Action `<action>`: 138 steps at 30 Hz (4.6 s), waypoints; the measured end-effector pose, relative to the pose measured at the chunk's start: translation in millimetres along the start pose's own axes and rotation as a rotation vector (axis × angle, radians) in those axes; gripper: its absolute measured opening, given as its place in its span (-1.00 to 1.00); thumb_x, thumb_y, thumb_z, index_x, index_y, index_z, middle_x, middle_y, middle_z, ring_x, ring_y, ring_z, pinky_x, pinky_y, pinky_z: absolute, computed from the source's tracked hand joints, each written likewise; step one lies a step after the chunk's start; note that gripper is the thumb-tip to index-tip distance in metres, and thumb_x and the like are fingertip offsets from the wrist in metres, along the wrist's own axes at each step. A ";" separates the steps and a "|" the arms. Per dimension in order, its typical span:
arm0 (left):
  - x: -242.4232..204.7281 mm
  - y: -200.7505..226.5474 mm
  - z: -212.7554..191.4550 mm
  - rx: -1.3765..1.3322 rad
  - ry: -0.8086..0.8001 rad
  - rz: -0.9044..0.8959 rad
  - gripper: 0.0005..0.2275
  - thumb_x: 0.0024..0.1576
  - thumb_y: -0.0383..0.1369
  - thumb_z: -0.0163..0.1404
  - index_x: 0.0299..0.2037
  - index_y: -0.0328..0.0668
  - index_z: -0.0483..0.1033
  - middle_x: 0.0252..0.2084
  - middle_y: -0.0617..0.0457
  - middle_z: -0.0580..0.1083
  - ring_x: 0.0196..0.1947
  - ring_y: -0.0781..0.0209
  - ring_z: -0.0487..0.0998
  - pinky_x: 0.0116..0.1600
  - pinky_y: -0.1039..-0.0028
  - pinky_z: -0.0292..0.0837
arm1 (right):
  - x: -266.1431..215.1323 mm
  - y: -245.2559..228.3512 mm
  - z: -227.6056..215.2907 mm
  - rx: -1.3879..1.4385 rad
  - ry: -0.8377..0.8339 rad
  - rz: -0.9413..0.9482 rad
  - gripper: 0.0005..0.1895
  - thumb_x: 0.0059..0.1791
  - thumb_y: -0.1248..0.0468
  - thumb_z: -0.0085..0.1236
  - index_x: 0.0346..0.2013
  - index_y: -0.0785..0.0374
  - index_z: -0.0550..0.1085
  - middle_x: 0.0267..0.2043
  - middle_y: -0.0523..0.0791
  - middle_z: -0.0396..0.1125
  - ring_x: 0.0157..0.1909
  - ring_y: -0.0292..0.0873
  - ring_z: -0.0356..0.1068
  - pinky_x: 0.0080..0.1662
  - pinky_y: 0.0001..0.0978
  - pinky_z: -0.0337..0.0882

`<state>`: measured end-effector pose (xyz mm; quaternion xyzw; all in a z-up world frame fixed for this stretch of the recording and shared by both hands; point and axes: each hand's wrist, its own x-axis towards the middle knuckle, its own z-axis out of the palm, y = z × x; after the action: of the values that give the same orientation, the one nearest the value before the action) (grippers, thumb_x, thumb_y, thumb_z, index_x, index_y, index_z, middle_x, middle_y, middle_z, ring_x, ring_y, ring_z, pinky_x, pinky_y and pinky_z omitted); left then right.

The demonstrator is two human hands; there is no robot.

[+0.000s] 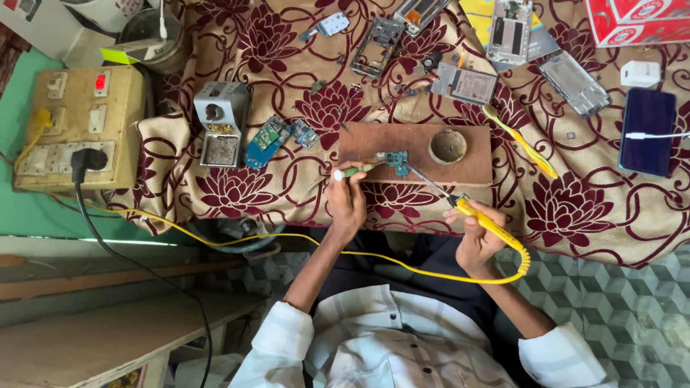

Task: The person uses a soldering iron and tweezers to solder components onto a small blue circuit board. They repeatedly apply heat and solder to specific points on the board while holding it steady on a wooden work surface.

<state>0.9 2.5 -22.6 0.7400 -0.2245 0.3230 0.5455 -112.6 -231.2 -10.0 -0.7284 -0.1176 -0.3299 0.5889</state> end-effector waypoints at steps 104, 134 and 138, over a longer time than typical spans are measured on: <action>-1.1 -5.6 -0.2 0.030 -0.048 0.071 -0.39 0.28 -0.74 -0.12 0.45 -0.03 -0.08 -0.03 -0.14 0.51 -0.28 0.10 0.55 -0.33 0.42 0.42 | 21.3 -31.6 -16.3 -0.107 -0.069 0.128 -0.78 0.23 0.34 -0.12 0.11 0.45 0.23 -0.26 0.03 0.37 -0.38 -0.26 0.38 -0.30 -0.51 0.38; 1.6 0.4 -1.4 0.036 -0.024 0.136 -0.30 0.22 -0.76 -0.13 0.50 0.02 -0.13 -0.05 -0.11 0.51 -0.19 -0.08 0.57 -0.16 0.27 0.49 | 148.6 -77.0 44.7 -0.427 -0.232 -0.055 -0.75 0.15 0.37 0.12 -0.39 0.31 0.33 -0.50 -0.13 0.18 -0.53 -0.21 0.18 -0.42 -0.31 0.16; 0.2 -1.6 -0.9 -0.008 -0.061 0.033 -0.33 0.22 -0.79 -0.15 0.48 -0.03 -0.10 -0.02 -0.21 0.50 -0.19 -0.01 0.61 -0.22 0.40 0.59 | 146.2 -79.9 45.2 -0.523 -0.227 -0.115 -0.75 0.18 0.37 0.14 -0.36 0.31 0.34 -0.48 -0.13 0.19 -0.52 -0.18 0.18 -0.30 -0.23 0.19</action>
<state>1.9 3.9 -23.3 0.7438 -0.2544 0.3081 0.5358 -31.6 -198.5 138.8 -0.8799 -0.1350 -0.2982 0.3445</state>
